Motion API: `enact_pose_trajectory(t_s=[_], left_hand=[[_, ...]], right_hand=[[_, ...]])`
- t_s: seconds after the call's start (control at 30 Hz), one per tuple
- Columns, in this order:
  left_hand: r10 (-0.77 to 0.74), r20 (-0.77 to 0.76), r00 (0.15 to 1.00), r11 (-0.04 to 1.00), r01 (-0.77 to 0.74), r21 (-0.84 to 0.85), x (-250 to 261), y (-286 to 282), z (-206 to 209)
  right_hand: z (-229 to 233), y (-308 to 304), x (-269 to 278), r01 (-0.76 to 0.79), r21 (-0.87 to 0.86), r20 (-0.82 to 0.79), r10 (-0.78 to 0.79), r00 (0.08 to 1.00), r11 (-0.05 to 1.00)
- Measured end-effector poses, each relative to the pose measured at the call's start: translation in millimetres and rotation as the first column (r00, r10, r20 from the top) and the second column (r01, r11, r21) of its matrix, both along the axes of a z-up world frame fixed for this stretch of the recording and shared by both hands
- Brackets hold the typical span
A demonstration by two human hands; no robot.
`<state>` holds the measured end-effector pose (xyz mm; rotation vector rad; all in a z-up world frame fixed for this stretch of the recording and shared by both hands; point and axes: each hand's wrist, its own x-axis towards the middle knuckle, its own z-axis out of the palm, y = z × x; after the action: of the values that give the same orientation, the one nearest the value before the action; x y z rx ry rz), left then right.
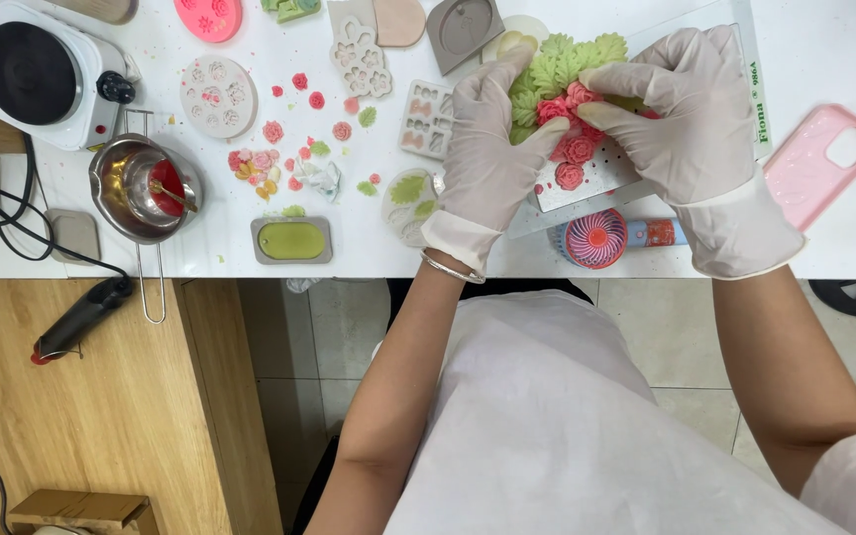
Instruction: Decorating a handmade candle with wax flowers and leaves.
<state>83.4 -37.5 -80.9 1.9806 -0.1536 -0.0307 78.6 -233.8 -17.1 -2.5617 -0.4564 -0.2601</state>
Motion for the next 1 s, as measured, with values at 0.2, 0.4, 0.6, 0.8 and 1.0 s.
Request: enact_pose_trajectory(t_s=[0.2,0.4,0.6,0.8,1.0], left_hand=[[-0.003,0.008,1.0,1.0,0.003,0.001,0.5,0.1,0.5],[-0.002,0.019,1.0,1.0,0.002,0.005,-1.0,0.8,0.3],[0.008,-0.001,1.0,1.0,-0.008,-0.008,1.5,-0.9,-5.5],[0.016,0.028,0.999,1.0,-0.016,0.001,-2.7,5.6,12.7],[-0.029,-0.286,0.958,0.819,-0.141,-0.556,-6.3,22.4,2.0]], right_hand=[[0.1,-2.5,0.4,-0.014,0.006,-0.029,0.014,0.999,1.0],[3.7,0.7,-2.5,-0.019,-0.003,-0.006,0.019,1.0,1.0],[-11.2,-7.4,-7.5,0.015,0.029,-0.065,-0.013,0.998,0.999],[27.7,6.1,-9.2,0.115,0.173,-0.06,-0.106,0.993,0.978],[19.9,-14.4,-28.2,0.458,0.586,-0.319,-0.33,0.889,0.668]])
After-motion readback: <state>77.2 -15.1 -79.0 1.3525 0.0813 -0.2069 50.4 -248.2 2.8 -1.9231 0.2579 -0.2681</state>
